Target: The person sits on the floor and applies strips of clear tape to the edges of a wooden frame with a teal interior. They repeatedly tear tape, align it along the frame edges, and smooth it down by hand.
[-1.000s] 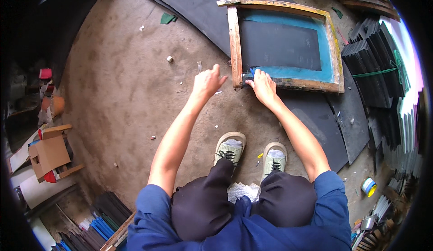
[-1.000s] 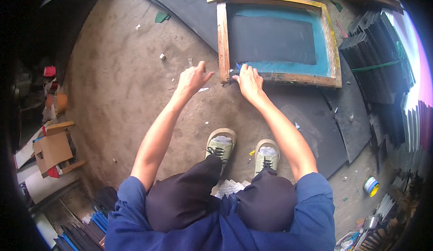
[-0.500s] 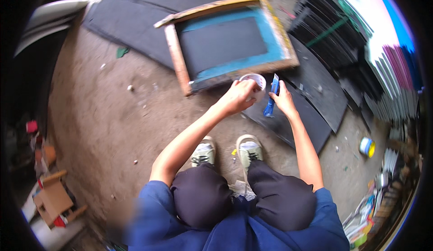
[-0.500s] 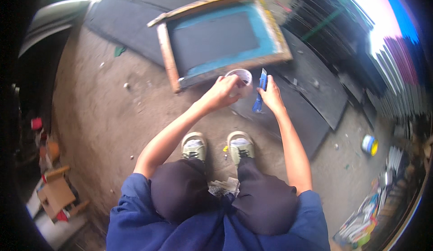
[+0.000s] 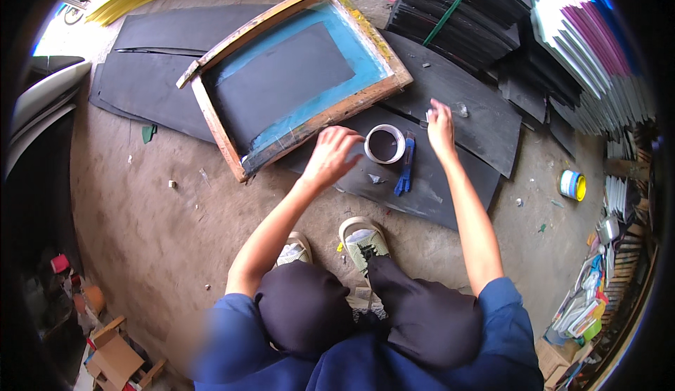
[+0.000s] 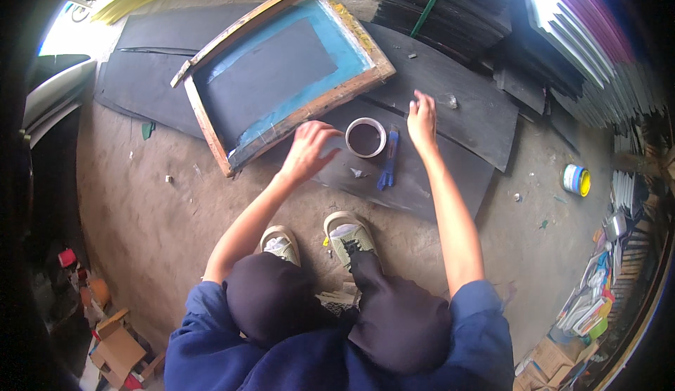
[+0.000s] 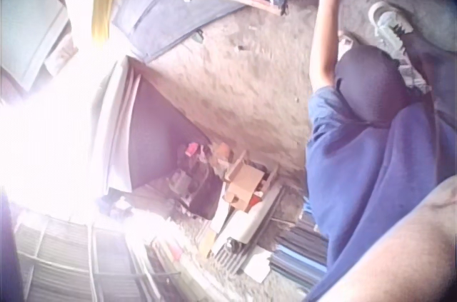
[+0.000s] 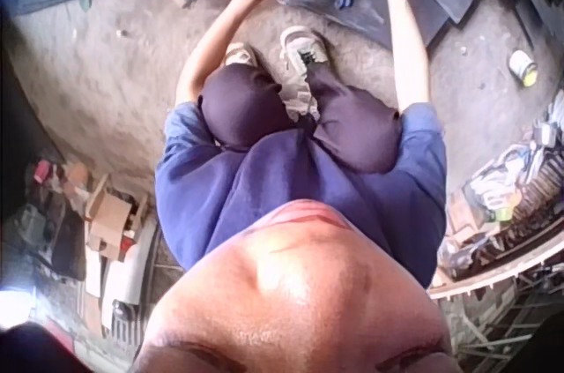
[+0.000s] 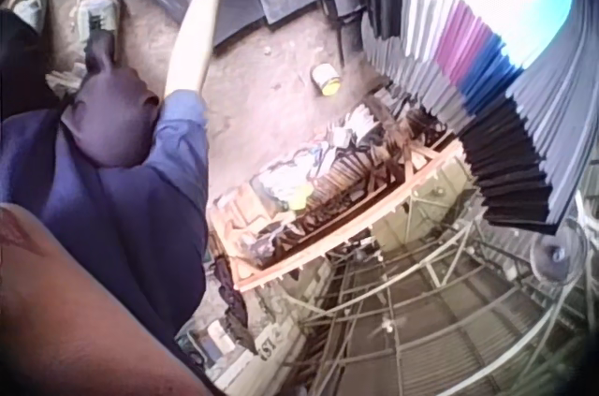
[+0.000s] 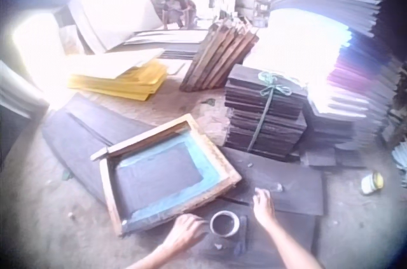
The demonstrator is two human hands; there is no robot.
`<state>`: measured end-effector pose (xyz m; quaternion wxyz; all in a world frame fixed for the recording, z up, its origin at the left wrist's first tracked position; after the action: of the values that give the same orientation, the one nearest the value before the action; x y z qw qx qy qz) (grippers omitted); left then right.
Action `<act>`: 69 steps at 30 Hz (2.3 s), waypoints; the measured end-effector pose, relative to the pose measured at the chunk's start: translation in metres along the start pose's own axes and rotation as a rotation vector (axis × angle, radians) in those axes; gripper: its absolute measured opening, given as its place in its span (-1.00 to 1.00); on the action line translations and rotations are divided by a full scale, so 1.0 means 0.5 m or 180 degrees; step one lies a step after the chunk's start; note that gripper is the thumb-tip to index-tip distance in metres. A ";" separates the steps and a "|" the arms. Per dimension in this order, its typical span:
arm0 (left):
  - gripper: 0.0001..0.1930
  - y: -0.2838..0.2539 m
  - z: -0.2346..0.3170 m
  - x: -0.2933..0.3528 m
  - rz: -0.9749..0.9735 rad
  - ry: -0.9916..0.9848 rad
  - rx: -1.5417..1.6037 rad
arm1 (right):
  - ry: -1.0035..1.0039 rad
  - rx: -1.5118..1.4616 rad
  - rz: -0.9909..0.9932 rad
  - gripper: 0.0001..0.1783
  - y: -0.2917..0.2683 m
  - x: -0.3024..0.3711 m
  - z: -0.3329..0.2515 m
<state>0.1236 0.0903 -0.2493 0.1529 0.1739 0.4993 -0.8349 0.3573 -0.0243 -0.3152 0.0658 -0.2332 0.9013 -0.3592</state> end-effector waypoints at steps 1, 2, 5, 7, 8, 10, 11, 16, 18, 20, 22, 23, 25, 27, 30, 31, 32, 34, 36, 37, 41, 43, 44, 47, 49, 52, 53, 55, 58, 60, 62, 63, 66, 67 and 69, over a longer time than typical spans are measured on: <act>-0.62 -0.028 -0.019 0.018 0.0096 -0.0207 -0.0092 | 0.0094 -0.0184 -0.0123 -0.66 0.010 -0.032 -0.010; -0.63 -0.057 -0.037 0.038 0.0193 -0.0413 -0.0184 | 0.0188 -0.0365 -0.0247 -0.63 0.025 -0.062 -0.015; -0.67 -0.133 -0.084 0.106 0.0564 -0.0840 -0.0504 | 0.0092 -0.0210 -0.0389 -0.58 0.070 -0.122 -0.022; -0.71 -0.190 -0.113 0.177 0.0744 -0.1254 -0.0677 | 0.0313 -0.0344 -0.0450 -0.58 0.105 -0.119 -0.025; -0.74 -0.213 -0.128 0.216 0.0836 -0.1474 -0.0664 | 0.0427 -0.0393 -0.0465 -0.57 0.112 -0.116 -0.026; -0.78 -0.261 -0.130 0.276 0.1024 -0.1730 -0.0828 | 0.0566 -0.0413 -0.0726 -0.57 0.117 -0.102 -0.024; -0.78 -0.265 -0.134 0.297 0.1087 -0.1839 -0.0804 | 0.0495 -0.0377 -0.0665 -0.57 0.103 -0.101 -0.012; -0.77 -0.273 -0.147 0.400 0.0981 -0.2215 -0.0770 | 0.0015 0.0273 -0.0771 -0.63 0.095 0.014 -0.024; -0.75 -0.268 -0.153 0.407 0.1016 -0.2230 -0.0473 | -0.0511 0.0425 -0.0008 -0.67 0.049 0.023 -0.051; -0.70 -0.291 -0.154 0.386 0.0520 -0.2005 -0.0898 | -0.0769 0.0417 0.0146 -0.65 0.021 0.012 -0.097; -0.66 -0.301 -0.189 0.389 0.0279 -0.2188 -0.0389 | -0.1078 0.0805 -0.0265 -0.64 0.026 -0.011 -0.139; -0.66 -0.305 -0.199 0.380 0.0054 -0.2068 -0.0478 | -0.1115 0.0818 -0.0503 -0.66 0.035 -0.021 -0.146; -0.66 -0.310 -0.213 0.366 -0.0420 -0.1848 -0.0655 | -0.1106 0.0817 -0.1055 -0.68 0.063 -0.028 -0.172; -0.66 -0.319 -0.221 0.348 -0.0618 -0.1600 -0.0815 | -0.1003 0.0799 -0.1656 -0.70 0.096 -0.028 -0.189; -0.71 -0.319 -0.232 0.336 -0.0820 -0.1527 -0.0819 | -0.1042 0.1258 -0.1864 -0.74 0.126 -0.033 -0.196; -0.73 -0.314 -0.241 0.336 -0.0915 -0.1522 -0.0763 | -0.1081 0.1164 -0.1873 -0.77 0.131 -0.037 -0.201; -0.75 -0.309 -0.249 0.337 -0.1008 -0.1519 -0.0706 | -0.1006 0.1181 -0.1913 -0.79 0.134 -0.043 -0.199; -0.79 -0.310 -0.254 0.333 -0.0995 -0.1430 -0.0626 | -0.0858 0.1202 -0.2010 -0.82 0.144 -0.048 -0.199; -0.81 -0.310 -0.258 0.333 -0.0925 -0.1424 -0.0530 | -0.0771 0.1303 -0.1861 -0.83 0.146 -0.052 -0.202; -0.81 -0.311 -0.260 0.335 -0.0862 -0.1463 -0.0474 | -0.0732 0.1349 -0.1790 -0.83 0.146 -0.052 -0.203; -0.84 -0.303 -0.278 0.352 -0.0866 -0.1838 -0.0183 | -0.0802 0.1137 -0.1557 -0.87 0.123 -0.037 -0.223; -0.84 -0.306 -0.272 0.342 -0.0734 -0.1672 -0.0213 | -0.0876 0.1375 -0.1456 -0.91 0.111 -0.021 -0.224; -0.83 -0.312 -0.268 0.343 -0.0667 -0.1552 -0.0239 | -0.1008 0.1531 -0.1359 -0.92 0.107 -0.008 -0.234; -0.84 -0.311 -0.263 0.360 -0.0658 -0.1676 -0.0272 | -0.1029 0.1280 -0.1428 -0.93 0.086 0.004 -0.244; -0.83 -0.308 -0.256 0.369 -0.0650 -0.1773 -0.0143 | -0.1053 0.1066 -0.1465 -0.93 0.075 0.012 -0.244; -0.83 -0.316 -0.206 0.367 -0.0453 -0.1297 -0.0288 | -0.1116 0.0922 -0.1489 -0.95 0.052 0.030 -0.249; -0.82 -0.316 -0.187 0.366 -0.0382 -0.1130 -0.0180 | -0.1175 0.0925 -0.1394 -0.95 0.043 0.039 -0.247; -0.81 -0.332 -0.183 0.375 -0.0081 -0.1586 0.0071 | -0.1381 0.0920 -0.1152 -0.95 0.018 0.056 -0.269; -0.84 -0.356 -0.157 0.373 -0.0026 -0.1664 0.0044 | -0.1524 0.0818 -0.0972 -0.95 -0.026 0.081 -0.306; -0.83 -0.385 -0.124 0.360 -0.0106 -0.1320 -0.0060 | -0.1575 0.0711 -0.0861 -0.93 -0.061 0.094 -0.325; -0.81 -0.435 -0.091 0.342 -0.0042 -0.1287 -0.0356 | -0.1509 0.0540 -0.0796 -0.91 -0.104 0.103 -0.357; -0.75 -0.460 -0.080 0.335 -0.0160 -0.1331 -0.0309 | -0.1600 0.0488 -0.0711 -0.90 -0.129 0.105 -0.386; -0.73 -0.560 -0.007 0.282 0.0080 -0.1238 -0.0931 | -0.1716 0.0307 -0.0553 -0.91 -0.212 0.111 -0.474; -0.72 -0.593 0.011 0.269 0.0260 -0.1358 -0.0887 | -0.1793 0.0230 -0.0466 -0.90 -0.244 0.115 -0.504; -0.73 -0.659 0.058 0.231 0.0476 -0.1411 -0.0981 | -0.1875 0.0020 -0.0312 -0.89 -0.310 0.119 -0.561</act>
<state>-0.1248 0.2050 -0.0307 0.3443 -0.0018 0.5606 -0.7531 0.2825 0.0225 -0.0014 0.3078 -0.3705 0.8299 -0.2815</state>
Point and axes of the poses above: each hand's wrist, its own x-axis away from the middle knuckle, its own y-axis out of the palm, z = x × y, the point moved 8 cm from there along -x, towards the middle knuckle, and after that the axes turned 13 degrees about y, right-handed, at the moved point
